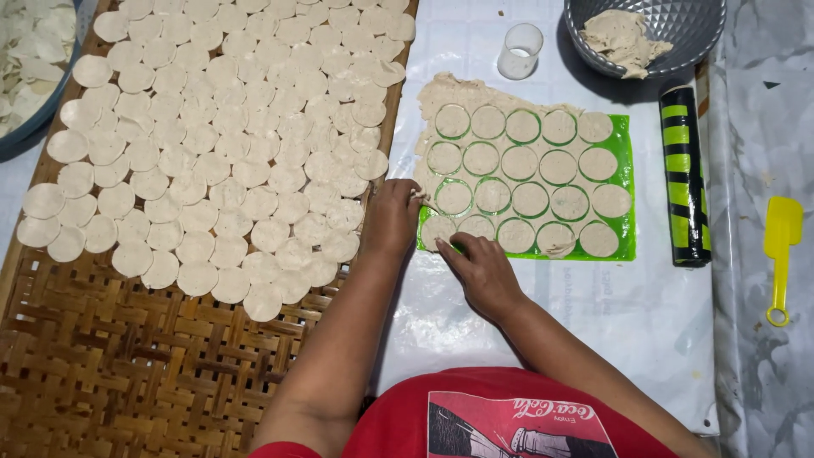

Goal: The recorder uses a rolling pin to flatten dough, then uses a small circular cutter to create dough circles and organizes them on a drying rack.

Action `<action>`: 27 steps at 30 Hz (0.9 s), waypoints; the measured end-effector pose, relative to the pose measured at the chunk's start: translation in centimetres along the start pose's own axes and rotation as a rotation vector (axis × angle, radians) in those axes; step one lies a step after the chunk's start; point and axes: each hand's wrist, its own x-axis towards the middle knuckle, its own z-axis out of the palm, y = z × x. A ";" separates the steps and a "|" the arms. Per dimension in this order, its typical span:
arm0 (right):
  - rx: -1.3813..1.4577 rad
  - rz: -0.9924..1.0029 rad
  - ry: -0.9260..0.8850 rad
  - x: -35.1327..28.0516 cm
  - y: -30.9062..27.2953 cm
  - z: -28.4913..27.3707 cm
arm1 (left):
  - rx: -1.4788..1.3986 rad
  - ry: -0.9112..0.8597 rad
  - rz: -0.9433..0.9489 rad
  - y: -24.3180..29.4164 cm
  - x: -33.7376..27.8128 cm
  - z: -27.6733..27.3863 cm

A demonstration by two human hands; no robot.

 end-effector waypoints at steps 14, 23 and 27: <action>0.049 0.053 0.023 0.1 -0.2 -0.3 | -0.110 0.081 0.012 0.3 2.0 1.9; 0.051 0.063 0.039 0.2 -0.3 -0.2 | -0.301 0.277 -0.125 -1.4 5.1 1.8; 0.053 0.077 0.054 0.3 -0.2 0.0 | -0.223 0.132 -0.175 -2.4 6.2 3.2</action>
